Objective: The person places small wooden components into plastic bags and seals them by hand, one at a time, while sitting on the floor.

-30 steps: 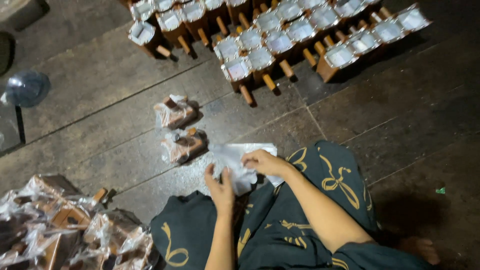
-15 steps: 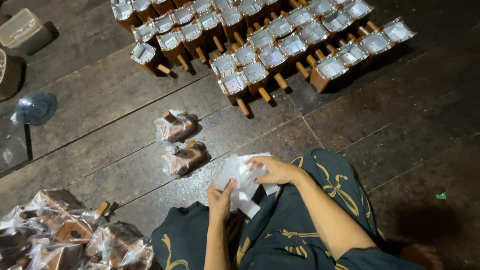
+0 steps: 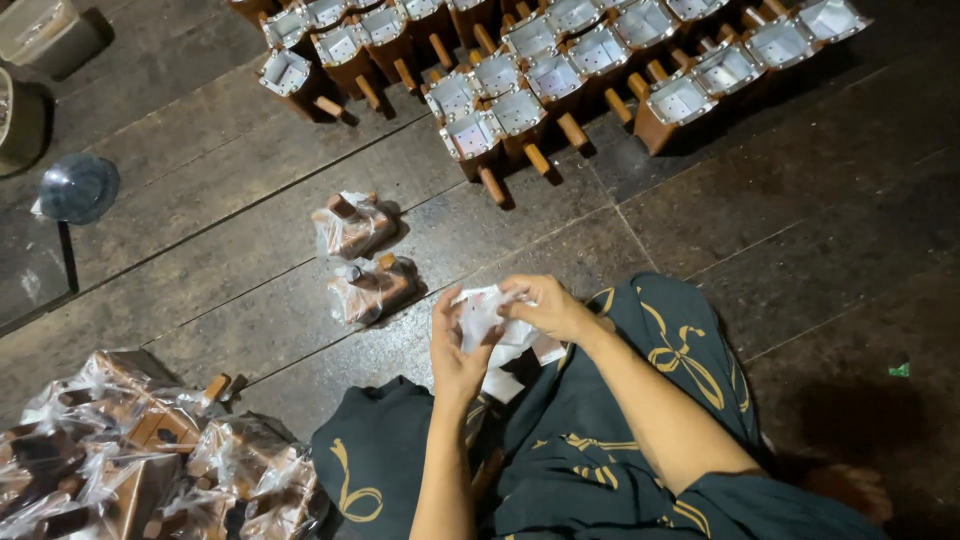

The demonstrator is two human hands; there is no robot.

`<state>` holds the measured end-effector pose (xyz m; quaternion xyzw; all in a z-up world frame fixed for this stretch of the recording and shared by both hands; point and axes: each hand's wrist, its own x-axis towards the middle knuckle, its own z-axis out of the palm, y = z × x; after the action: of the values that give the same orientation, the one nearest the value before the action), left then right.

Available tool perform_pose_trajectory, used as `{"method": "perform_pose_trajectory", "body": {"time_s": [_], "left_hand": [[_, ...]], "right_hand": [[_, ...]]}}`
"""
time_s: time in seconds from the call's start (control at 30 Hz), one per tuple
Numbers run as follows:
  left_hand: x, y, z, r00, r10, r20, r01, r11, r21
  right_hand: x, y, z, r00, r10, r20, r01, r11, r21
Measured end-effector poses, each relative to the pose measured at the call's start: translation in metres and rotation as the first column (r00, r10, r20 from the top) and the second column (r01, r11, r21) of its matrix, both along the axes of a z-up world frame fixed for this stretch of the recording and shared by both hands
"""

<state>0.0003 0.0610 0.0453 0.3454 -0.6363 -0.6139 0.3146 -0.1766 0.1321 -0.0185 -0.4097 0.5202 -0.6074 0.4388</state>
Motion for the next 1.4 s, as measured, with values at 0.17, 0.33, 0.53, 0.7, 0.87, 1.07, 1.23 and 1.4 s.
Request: {"method": "perform_pose_trajectory", "body": {"time_s": [0.17,0.33,0.53,0.7,0.87,1.07,1.23,1.4], "left_hand": [[-0.010,0.001,0.007,0.997,0.028,0.077,-0.014,0.985,-0.172],[-0.009,-0.007,-0.026,0.987,0.014,0.160,0.022,0.975,-0.223],[0.019,-0.004,-0.104,0.823,-0.124,0.554,0.312,0.914,-0.260],[0.050,-0.011,-0.204,0.430,-0.141,0.892,0.490,0.866,-0.099],[0.018,0.002,-0.041,0.687,-0.066,0.724,0.383,0.879,-0.283],[-0.019,0.016,0.000,0.948,-0.269,0.171,0.282,0.958,-0.059],[-0.009,0.014,-0.077,0.939,-0.263,0.223,0.283,0.957,-0.061],[0.002,0.021,-0.041,0.851,-0.470,0.232,0.426,0.878,0.218]], "right_hand": [[0.008,-0.004,0.017,0.995,-0.078,-0.056,0.083,0.994,0.077],[-0.002,-0.007,0.011,0.938,-0.232,-0.256,0.221,0.973,-0.072],[-0.016,0.000,0.012,0.817,-0.548,-0.179,0.539,0.837,-0.097],[-0.049,0.017,0.037,0.240,-0.933,-0.267,0.862,0.332,-0.384],[-0.049,0.031,0.053,0.417,-0.829,-0.373,0.766,0.541,-0.346],[0.032,0.022,0.131,0.907,-0.266,-0.325,0.222,0.961,-0.164],[0.014,0.047,0.134,0.841,-0.525,-0.130,0.478,0.834,-0.275],[0.000,0.047,0.126,0.614,-0.559,0.557,0.774,0.563,-0.288]]}}
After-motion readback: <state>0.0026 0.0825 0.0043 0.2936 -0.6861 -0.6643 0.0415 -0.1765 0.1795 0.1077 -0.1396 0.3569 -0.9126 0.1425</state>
